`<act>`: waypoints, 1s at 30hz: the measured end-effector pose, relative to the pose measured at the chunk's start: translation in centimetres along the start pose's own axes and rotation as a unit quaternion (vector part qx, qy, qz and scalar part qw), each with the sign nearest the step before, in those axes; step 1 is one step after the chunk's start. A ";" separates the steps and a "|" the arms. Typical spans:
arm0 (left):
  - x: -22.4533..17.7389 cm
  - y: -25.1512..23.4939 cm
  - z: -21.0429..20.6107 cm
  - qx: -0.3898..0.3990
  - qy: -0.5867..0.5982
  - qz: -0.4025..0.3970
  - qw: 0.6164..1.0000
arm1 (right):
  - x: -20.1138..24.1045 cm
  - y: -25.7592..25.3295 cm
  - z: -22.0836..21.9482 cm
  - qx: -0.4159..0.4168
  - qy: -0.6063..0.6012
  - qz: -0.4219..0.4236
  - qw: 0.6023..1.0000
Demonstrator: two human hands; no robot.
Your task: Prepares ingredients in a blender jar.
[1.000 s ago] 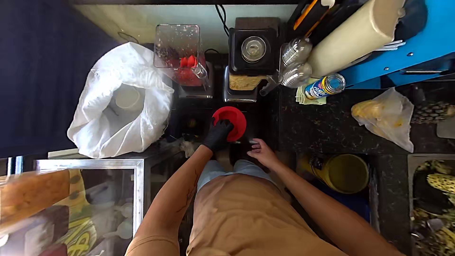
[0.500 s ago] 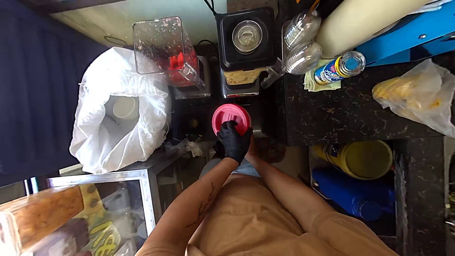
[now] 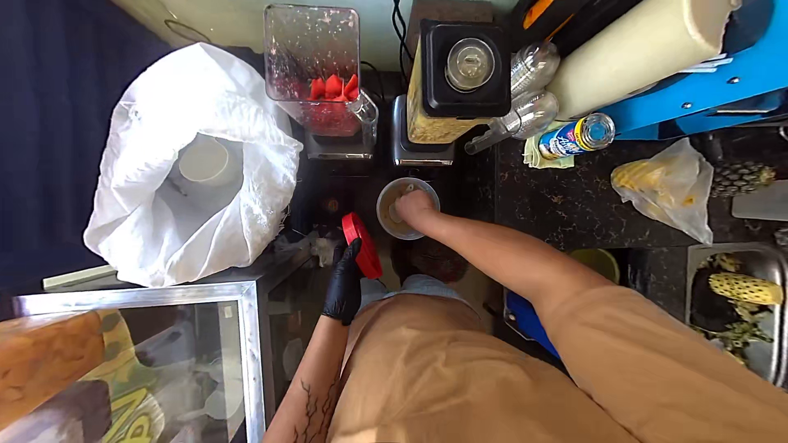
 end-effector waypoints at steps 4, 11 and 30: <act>-0.1 1.6 3.3 0.001 0.018 -0.041 0.999 | -0.3 -1.7 -2.3 0.082 0.094 -0.034 0.992; 0.8 1.0 8.5 -0.067 0.041 -0.018 0.997 | 0.2 1.0 0.0 0.088 0.045 0.006 0.995; 0.2 2.5 -3.1 0.035 0.023 0.052 0.998 | 0.0 -0.3 -0.1 0.072 -0.131 -0.014 0.989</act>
Point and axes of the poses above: each hand's wrist, its own y-axis away from the middle knuckle, its own z-axis out of the back of the hand, x = y × z, the point moved 8 cm from there along -y, towards the middle knuckle, and after that the axes turned 12 degrees about -x, right-handed, at the moved point
